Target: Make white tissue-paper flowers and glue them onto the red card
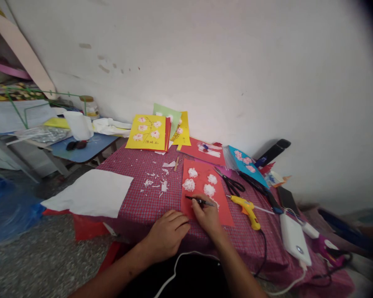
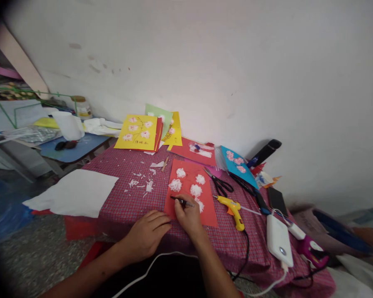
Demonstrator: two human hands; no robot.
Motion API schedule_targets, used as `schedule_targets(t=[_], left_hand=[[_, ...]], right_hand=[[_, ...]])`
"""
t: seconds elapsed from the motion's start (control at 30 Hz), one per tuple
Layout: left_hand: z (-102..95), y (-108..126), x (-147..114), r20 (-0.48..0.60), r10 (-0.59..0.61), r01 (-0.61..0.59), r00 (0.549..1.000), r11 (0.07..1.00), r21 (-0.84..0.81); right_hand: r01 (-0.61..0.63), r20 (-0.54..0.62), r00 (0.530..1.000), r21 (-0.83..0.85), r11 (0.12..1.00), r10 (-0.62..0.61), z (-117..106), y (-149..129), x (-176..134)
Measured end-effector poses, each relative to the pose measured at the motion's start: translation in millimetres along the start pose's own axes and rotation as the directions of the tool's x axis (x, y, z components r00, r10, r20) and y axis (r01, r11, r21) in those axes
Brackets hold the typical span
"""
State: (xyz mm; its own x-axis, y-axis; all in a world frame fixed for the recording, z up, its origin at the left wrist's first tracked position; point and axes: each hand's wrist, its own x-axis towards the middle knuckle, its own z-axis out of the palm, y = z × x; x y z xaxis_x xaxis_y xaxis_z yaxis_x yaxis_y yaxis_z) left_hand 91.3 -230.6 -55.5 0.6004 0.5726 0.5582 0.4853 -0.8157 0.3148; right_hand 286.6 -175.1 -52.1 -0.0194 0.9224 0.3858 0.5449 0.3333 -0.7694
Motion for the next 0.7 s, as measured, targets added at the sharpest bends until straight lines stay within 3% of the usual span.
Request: schedule_targets(t=[0.7], left_hand=[[0.6, -0.2, 0.4, 0.007, -0.011, 0.011, 1.000, 1.000, -0.027]], right_hand=[[-0.050, -0.052, 0.997, -0.004, 0.999, 0.049, -1.0, -3.1, 3.5]])
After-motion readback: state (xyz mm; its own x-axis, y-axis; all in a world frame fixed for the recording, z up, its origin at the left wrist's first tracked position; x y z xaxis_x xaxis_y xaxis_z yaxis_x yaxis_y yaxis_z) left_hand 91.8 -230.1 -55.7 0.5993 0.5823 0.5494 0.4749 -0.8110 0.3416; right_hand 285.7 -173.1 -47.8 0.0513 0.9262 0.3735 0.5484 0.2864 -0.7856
